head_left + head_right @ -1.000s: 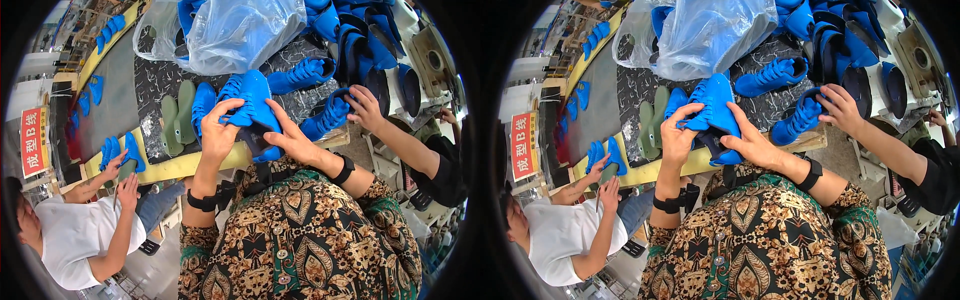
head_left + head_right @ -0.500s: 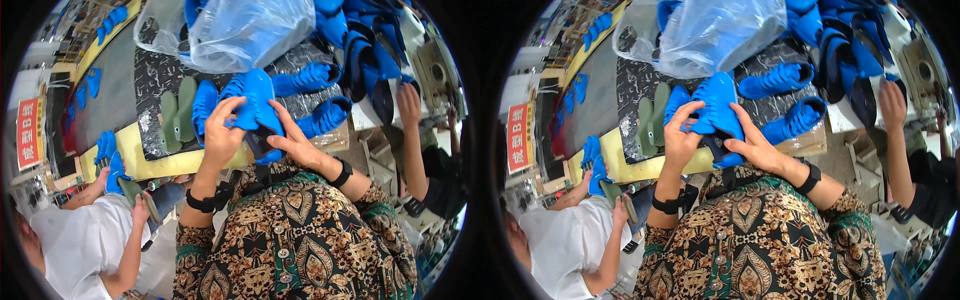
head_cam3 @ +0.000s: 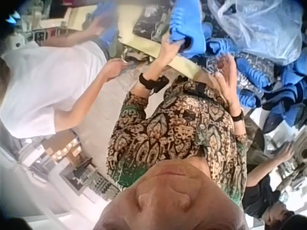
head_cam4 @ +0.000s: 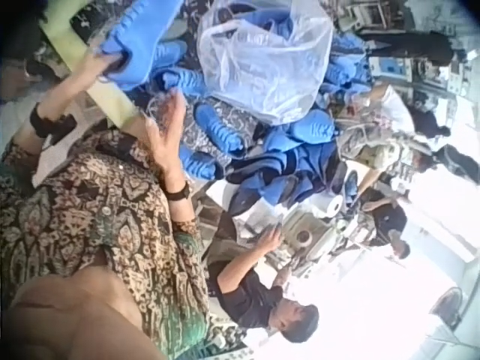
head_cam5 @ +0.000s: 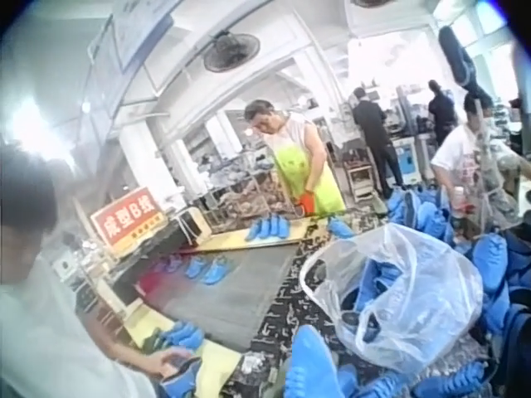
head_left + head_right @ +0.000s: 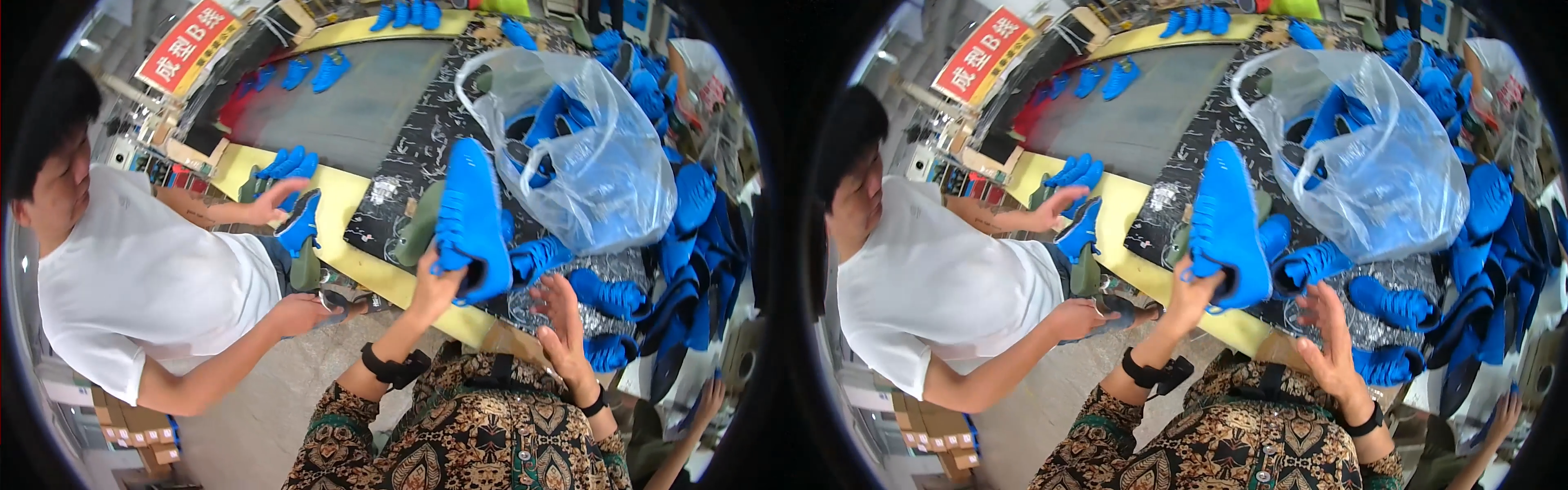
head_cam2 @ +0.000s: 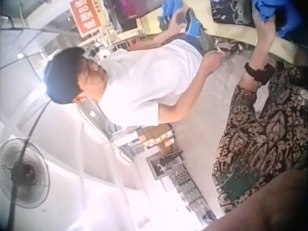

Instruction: Assemble shoes by inserting lasts into uppers and organizing components at a workstation.

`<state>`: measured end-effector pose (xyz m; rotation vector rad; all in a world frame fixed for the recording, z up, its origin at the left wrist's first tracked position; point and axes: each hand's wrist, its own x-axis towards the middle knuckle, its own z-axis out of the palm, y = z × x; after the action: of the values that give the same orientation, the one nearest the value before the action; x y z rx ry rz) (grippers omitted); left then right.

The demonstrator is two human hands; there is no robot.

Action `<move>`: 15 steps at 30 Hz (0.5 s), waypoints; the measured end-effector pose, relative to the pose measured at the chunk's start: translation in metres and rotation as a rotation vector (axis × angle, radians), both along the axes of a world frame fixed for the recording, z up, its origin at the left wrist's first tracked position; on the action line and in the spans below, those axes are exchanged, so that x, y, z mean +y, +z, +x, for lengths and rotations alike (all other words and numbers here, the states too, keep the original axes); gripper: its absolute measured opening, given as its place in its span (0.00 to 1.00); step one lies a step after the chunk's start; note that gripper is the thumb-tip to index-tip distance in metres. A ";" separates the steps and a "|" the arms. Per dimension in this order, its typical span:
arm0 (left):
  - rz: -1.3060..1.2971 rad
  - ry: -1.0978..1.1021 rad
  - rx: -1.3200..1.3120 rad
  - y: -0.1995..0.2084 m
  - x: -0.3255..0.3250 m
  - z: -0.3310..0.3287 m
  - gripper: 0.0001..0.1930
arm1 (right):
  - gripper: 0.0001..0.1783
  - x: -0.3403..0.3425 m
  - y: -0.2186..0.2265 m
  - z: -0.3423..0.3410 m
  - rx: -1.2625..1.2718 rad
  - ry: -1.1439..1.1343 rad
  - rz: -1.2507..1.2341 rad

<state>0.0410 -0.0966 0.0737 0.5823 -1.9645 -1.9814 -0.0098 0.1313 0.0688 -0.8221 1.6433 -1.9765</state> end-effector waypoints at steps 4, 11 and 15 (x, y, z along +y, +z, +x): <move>-0.051 0.133 0.187 0.001 -0.047 -0.020 0.10 | 0.33 0.011 -0.013 0.000 -0.135 0.060 0.080; 0.113 0.197 0.080 0.005 -0.108 -0.075 0.18 | 0.29 0.017 -0.025 0.016 -0.261 0.091 0.170; 0.049 0.345 -0.189 -0.028 -0.163 -0.099 0.19 | 0.27 0.012 -0.027 0.009 -0.290 0.088 0.204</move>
<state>-0.0576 -0.2597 0.0458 1.0759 -1.7716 -1.8180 -0.0012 0.1434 0.0419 -0.4967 1.5754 -1.7397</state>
